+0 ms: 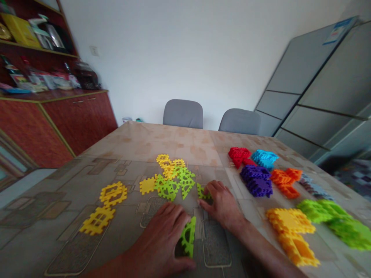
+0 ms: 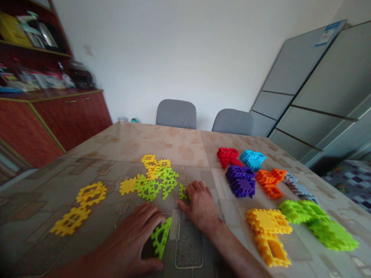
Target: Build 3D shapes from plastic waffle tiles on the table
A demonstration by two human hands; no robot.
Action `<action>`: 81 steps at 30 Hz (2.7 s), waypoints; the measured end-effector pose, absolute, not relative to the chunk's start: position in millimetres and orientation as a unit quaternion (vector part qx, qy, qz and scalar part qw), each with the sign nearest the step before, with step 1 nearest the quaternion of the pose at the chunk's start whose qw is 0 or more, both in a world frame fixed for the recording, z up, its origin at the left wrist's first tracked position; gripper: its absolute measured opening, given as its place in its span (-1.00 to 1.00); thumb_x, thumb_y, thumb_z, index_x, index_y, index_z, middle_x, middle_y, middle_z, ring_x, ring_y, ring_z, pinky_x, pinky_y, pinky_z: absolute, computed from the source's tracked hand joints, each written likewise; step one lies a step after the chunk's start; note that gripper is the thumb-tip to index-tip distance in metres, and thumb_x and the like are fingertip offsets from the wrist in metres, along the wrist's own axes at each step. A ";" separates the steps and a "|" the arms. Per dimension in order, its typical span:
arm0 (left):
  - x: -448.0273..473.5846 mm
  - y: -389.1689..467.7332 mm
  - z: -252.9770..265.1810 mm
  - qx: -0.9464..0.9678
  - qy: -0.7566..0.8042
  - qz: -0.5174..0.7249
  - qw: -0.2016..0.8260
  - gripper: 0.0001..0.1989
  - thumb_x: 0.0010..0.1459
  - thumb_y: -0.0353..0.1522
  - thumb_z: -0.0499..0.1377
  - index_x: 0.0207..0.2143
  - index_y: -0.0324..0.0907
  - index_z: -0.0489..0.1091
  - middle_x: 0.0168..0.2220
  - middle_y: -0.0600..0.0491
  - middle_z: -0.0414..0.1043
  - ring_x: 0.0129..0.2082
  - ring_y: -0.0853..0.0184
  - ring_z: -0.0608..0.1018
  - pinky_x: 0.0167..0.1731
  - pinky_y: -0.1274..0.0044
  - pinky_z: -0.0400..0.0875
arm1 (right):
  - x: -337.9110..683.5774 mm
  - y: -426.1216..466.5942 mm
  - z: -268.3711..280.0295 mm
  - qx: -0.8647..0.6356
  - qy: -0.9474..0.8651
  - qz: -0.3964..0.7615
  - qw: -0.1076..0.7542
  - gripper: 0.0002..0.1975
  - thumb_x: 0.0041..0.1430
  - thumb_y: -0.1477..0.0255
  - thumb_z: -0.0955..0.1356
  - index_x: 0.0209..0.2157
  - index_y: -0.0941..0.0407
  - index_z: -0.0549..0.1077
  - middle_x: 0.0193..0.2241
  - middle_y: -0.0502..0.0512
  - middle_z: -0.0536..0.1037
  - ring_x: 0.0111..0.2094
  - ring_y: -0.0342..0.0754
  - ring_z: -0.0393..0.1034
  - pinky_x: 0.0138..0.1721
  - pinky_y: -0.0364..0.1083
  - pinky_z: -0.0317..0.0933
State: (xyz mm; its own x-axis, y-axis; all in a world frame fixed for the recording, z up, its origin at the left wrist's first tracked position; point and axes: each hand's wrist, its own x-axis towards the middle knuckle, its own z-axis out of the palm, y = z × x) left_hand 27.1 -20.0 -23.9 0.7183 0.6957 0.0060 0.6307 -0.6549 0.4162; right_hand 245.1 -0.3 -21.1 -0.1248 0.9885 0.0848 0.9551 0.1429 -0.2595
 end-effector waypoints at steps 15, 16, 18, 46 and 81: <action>22.2 -19.2 -15.1 0.900 0.374 0.092 0.205 -0.36 -0.12 -0.08 0.48 -0.01 -0.09 0.41 -0.01 -0.03 0.43 0.01 -0.01 0.43 0.07 0.18 0.31 | 236.4 3.3 -31.0 -0.696 -0.710 0.029 0.105 -0.63 0.22 0.18 0.37 -0.08 0.15 0.46 -0.08 0.27 0.52 0.01 0.24 0.35 -0.01 0.12 0.20; 19.5 -18.3 -16.3 0.897 0.373 0.103 0.213 -0.45 -0.02 -0.11 0.43 -0.01 -0.08 0.40 -0.01 -0.03 0.43 0.01 0.01 0.44 0.05 0.21 0.33 | 234.7 4.1 -31.3 -0.699 -0.707 0.025 0.099 -0.62 0.21 0.16 0.37 -0.09 0.15 0.47 -0.09 0.27 0.52 0.01 0.25 0.35 -0.02 0.13 0.20; 12.9 -15.3 -21.6 0.891 0.371 0.135 0.224 -0.64 0.17 -0.20 0.30 -0.01 -0.07 0.38 -0.03 -0.01 0.44 -0.01 0.08 0.45 0.01 0.28 0.37 | 232.8 5.4 -31.3 -0.705 -0.704 0.021 0.088 -0.64 0.21 0.18 0.37 -0.10 0.15 0.47 -0.11 0.27 0.51 -0.01 0.26 0.35 -0.04 0.13 0.20; -17.2 36.7 -62.2 0.827 0.395 0.332 0.223 -0.80 0.30 -0.36 0.03 -0.18 -0.09 0.46 -0.19 0.04 0.54 -0.14 0.23 0.55 -0.11 0.43 0.40 | 266.1 -24.5 -2.8 -0.424 -0.867 0.203 0.166 -0.48 -0.02 0.76 0.30 -0.01 0.08 0.38 0.17 0.17 0.35 0.20 0.00 0.23 0.17 -0.02 0.19; -16.2 15.7 -24.4 0.926 0.273 0.181 0.189 -0.81 0.03 -0.35 0.40 -0.35 -0.08 0.44 -0.31 0.14 0.46 -0.21 0.23 0.48 0.14 0.29 0.14 | 212.3 -59.4 10.0 -0.550 -0.802 0.235 -0.005 -0.45 0.01 0.35 0.52 0.05 0.08 0.37 -0.15 0.18 0.59 -0.12 0.19 0.46 -0.14 0.00 0.23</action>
